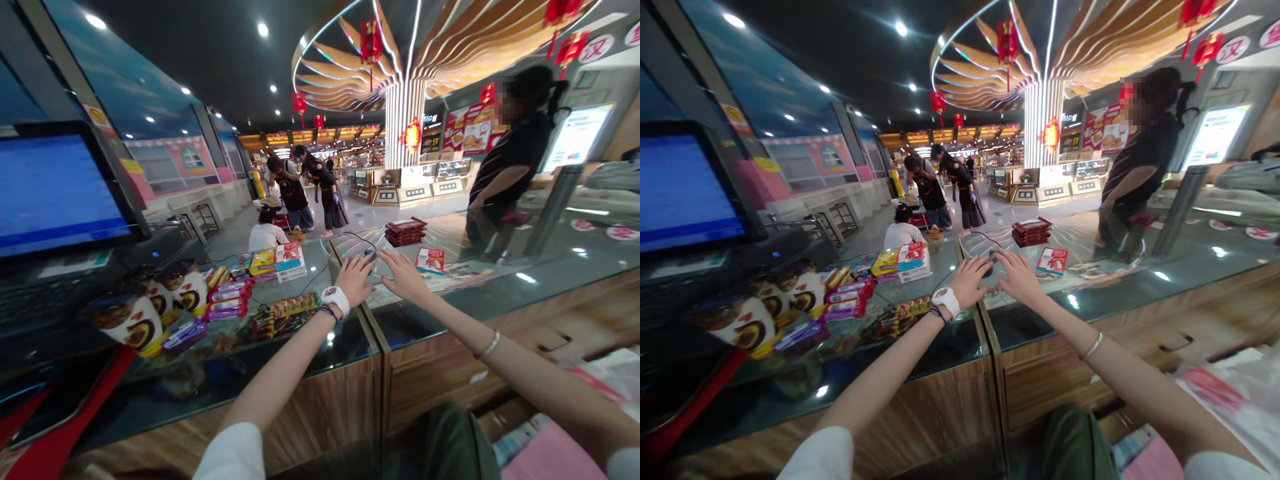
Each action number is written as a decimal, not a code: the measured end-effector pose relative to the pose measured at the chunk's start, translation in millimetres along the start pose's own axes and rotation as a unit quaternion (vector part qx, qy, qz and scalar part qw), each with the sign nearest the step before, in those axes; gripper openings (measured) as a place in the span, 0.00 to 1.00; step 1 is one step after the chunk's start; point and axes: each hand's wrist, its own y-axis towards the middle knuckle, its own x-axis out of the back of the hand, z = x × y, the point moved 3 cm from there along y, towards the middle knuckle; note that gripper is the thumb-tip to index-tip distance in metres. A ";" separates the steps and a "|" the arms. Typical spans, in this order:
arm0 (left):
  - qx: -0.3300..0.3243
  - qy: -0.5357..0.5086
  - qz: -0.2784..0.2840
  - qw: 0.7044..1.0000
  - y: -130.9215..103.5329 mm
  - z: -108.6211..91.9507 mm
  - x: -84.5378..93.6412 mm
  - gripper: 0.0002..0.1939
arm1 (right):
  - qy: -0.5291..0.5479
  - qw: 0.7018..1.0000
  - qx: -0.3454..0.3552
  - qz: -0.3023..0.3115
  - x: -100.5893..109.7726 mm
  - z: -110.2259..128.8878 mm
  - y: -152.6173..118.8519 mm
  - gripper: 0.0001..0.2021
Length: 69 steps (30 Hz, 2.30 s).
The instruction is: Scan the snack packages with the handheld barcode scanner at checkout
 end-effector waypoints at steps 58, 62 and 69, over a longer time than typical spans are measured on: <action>-0.105 -0.074 -0.005 0.992 122.8 -84.8 -68.9 0.34 | -0.087 0.978 -0.189 0.002 56.8 -128.8 -70.6 0.18; -0.102 -0.050 -0.028 0.993 120.4 -73.5 -53.0 0.37 | -0.076 0.990 -0.114 -0.028 68.3 -121.0 -64.7 0.19; -0.085 -0.004 -0.079 0.993 93.5 -30.6 -14.7 0.37 | -0.046 0.999 -0.006 -0.006 72.2 -97.3 -34.8 0.20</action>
